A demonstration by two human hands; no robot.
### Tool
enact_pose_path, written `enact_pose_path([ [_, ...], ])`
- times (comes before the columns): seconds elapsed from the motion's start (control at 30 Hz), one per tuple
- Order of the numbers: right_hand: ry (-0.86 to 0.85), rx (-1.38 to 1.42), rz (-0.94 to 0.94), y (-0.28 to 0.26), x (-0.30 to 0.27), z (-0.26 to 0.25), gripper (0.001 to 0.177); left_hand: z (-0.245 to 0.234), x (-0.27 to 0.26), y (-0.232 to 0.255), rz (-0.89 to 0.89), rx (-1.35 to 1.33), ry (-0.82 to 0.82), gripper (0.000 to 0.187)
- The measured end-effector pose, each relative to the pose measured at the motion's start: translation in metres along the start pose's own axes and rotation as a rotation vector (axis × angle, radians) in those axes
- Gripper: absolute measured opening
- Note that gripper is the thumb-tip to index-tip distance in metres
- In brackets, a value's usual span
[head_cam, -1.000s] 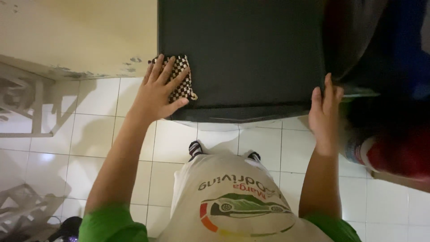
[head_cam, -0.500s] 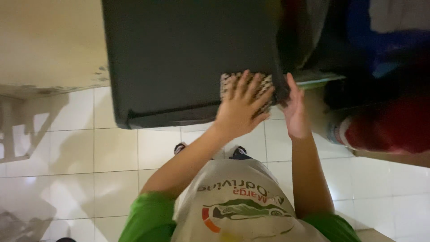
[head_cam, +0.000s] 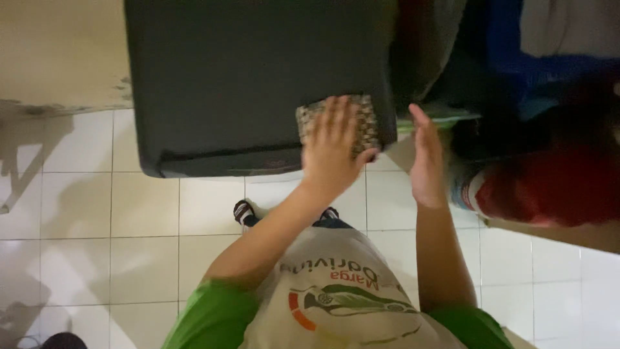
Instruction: Wiping the exterior surfaces of a small refrigerator with a cloth.
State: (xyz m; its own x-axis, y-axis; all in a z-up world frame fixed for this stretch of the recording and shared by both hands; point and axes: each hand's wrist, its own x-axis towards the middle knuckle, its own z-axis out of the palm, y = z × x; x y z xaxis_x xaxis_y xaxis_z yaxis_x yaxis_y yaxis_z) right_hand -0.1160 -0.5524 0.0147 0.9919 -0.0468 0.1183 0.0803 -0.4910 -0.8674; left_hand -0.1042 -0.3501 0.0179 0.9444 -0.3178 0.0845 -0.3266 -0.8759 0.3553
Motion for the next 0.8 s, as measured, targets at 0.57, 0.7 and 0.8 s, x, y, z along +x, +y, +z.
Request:
enact_pose_path([
  [0.57, -0.044, -0.718, -0.225, -0.106, 0.014, 0.208, 0.053, -0.091, -0.085, -0.296, -0.245, -0.405, 0.275, 0.071],
  [0.7, 0.046, -0.799, -0.176, -0.108, 0.016, 0.214, 0.053, -0.081, -0.022, -0.346, -0.149, -0.589, 0.299, 0.078],
  [0.8, 0.083, -0.761, -0.139, -0.127, 0.016, 0.221, 0.051, -0.062, 0.054, -0.397, -0.139, -0.624, 0.303, 0.079],
])
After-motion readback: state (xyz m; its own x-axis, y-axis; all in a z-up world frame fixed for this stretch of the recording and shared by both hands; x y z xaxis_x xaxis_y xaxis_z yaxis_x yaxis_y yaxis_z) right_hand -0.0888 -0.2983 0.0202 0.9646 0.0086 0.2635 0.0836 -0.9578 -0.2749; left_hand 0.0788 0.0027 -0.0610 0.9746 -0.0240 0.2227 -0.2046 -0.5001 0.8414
